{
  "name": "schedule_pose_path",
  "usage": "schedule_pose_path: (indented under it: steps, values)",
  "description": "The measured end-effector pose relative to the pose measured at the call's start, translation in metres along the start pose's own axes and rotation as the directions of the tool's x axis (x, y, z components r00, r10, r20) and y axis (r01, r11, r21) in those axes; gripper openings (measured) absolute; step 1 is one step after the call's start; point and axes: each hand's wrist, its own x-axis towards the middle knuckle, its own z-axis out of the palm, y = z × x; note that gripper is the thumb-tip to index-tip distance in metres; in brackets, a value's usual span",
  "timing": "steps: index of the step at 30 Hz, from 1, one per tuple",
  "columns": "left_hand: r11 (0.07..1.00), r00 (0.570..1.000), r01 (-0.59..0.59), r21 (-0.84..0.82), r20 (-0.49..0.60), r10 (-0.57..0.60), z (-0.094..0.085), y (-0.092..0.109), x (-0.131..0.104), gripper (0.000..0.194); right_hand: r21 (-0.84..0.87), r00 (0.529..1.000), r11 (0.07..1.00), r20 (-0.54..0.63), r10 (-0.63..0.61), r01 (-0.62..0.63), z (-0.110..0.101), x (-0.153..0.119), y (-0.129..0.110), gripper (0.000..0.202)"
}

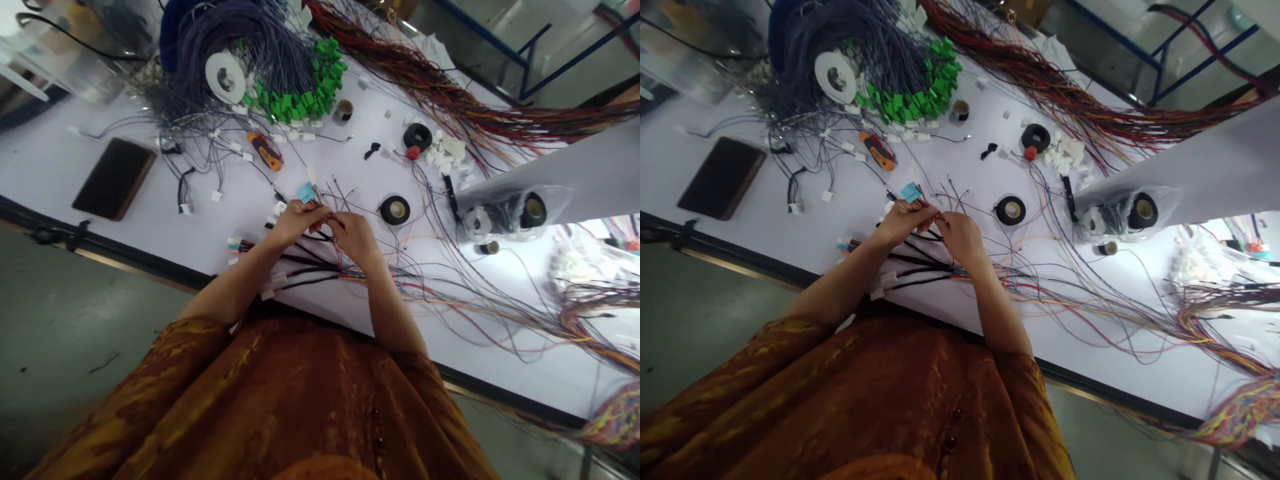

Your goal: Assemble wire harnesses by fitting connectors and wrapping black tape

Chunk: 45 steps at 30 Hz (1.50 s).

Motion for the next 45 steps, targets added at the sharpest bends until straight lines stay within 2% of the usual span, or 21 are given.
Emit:
schedule_pose_path:
  steps: [2, 6, 9, 12, 14, 16, 18, 22, 26, 29, 31, 34, 36, 37, 39, 40, 41, 43, 45]
  values:
    - [0.999, 1.000, 0.010, -0.050, 0.024, -0.009, 0.001, -0.002, -0.001, 0.038, 0.014, 0.999, 0.999, -0.006, -0.033, 0.034, 0.006, -0.002, 0.005, 0.030]
    - [0.990, 0.995, 0.061, -0.130, 0.089, -0.050, -0.002, -0.005, -0.001, 0.030, 0.165, 0.991, 0.979, 0.046, -0.128, 0.119, 0.008, 0.003, 0.013, 0.029]
    - [0.996, 0.999, 0.027, -0.088, 0.041, -0.023, -0.003, -0.004, -0.004, 0.031, 0.211, 0.987, 0.969, 0.065, -0.148, 0.131, 0.007, 0.002, 0.014, 0.032]
    - [0.999, 0.994, -0.039, 0.026, -0.098, 0.042, -0.002, 0.000, -0.014, 0.029, 0.092, 0.994, 0.992, 0.070, -0.089, 0.083, 0.010, -0.005, 0.014, 0.030]
    - [0.986, 0.973, -0.095, 0.138, -0.199, 0.121, 0.000, 0.000, -0.022, 0.026, -0.006, 0.995, 1.000, 0.101, -0.016, 0.017, 0.014, -0.011, 0.014, 0.028]
    - [0.962, 0.946, -0.139, 0.237, -0.255, 0.200, 0.000, -0.002, -0.027, 0.023, -0.047, 0.991, 0.999, 0.131, 0.027, -0.021, 0.020, -0.015, 0.015, 0.029]
    - [0.954, 0.932, -0.149, 0.260, -0.287, 0.223, 0.001, -0.006, -0.027, 0.020, -0.063, 0.990, 0.997, 0.135, 0.047, -0.039, 0.024, -0.018, 0.016, 0.031]
    - [0.966, 0.934, -0.120, 0.229, -0.303, 0.188, 0.002, -0.015, -0.023, 0.019, -0.142, 0.986, 0.983, 0.101, 0.131, -0.116, 0.029, -0.024, 0.015, 0.037]
    - [0.929, 0.918, -0.153, 0.336, -0.300, 0.260, 0.002, -0.018, -0.027, 0.021, -0.209, 0.978, 0.965, 0.099, 0.182, -0.159, 0.029, -0.035, 0.012, 0.039]
    - [0.910, 0.909, -0.176, 0.376, -0.293, 0.297, 0.001, -0.016, -0.033, 0.020, -0.232, 0.974, 0.960, 0.127, 0.190, -0.157, 0.032, -0.041, 0.010, 0.040]
    - [0.905, 0.911, -0.188, 0.381, -0.277, 0.306, 0.000, -0.014, -0.034, 0.020, -0.188, 0.980, 0.973, 0.125, 0.157, -0.132, 0.032, -0.044, 0.012, 0.037]
    - [0.912, 0.916, -0.175, 0.372, -0.277, 0.289, -0.004, -0.011, -0.032, 0.021, 0.064, 0.997, 0.995, 0.026, 0.073, -0.074, 0.013, -0.043, 0.029, 0.035]
    - [0.920, 0.923, -0.149, 0.362, -0.283, 0.261, -0.006, -0.009, -0.031, 0.022, 0.239, 0.988, 0.970, -0.134, 0.071, -0.037, -0.017, -0.034, 0.055, 0.041]
    - [0.926, 0.929, -0.138, 0.350, -0.278, 0.244, -0.006, -0.008, -0.031, 0.022, 0.280, 0.964, 0.959, -0.245, 0.108, -0.036, -0.036, -0.026, 0.072, 0.036]
    - [0.944, 0.942, -0.128, 0.304, -0.260, 0.212, -0.006, -0.007, -0.030, 0.021, 0.263, 0.878, 0.957, -0.421, 0.227, -0.121, -0.075, -0.003, 0.110, 0.030]
    - [0.954, 0.948, -0.126, 0.273, -0.251, 0.197, -0.005, -0.007, -0.030, 0.019, 0.229, 0.817, 0.951, -0.493, 0.299, -0.209, -0.092, 0.010, 0.128, 0.029]
    - [0.963, 0.953, -0.122, 0.241, -0.243, 0.182, -0.005, -0.007, -0.030, 0.018, 0.177, 0.781, 0.946, -0.533, 0.324, -0.271, -0.107, 0.023, 0.144, 0.029]
    - [0.975, 0.959, -0.110, 0.192, -0.238, 0.155, -0.004, -0.008, -0.029, 0.016, 0.063, 0.771, 0.933, -0.544, 0.330, -0.355, -0.127, 0.050, 0.168, 0.028]
    - [0.980, 0.962, -0.094, 0.177, -0.239, 0.135, -0.004, -0.007, -0.028, 0.017, -0.027, 0.781, 0.909, -0.523, 0.342, -0.416, -0.136, 0.074, 0.180, 0.029]
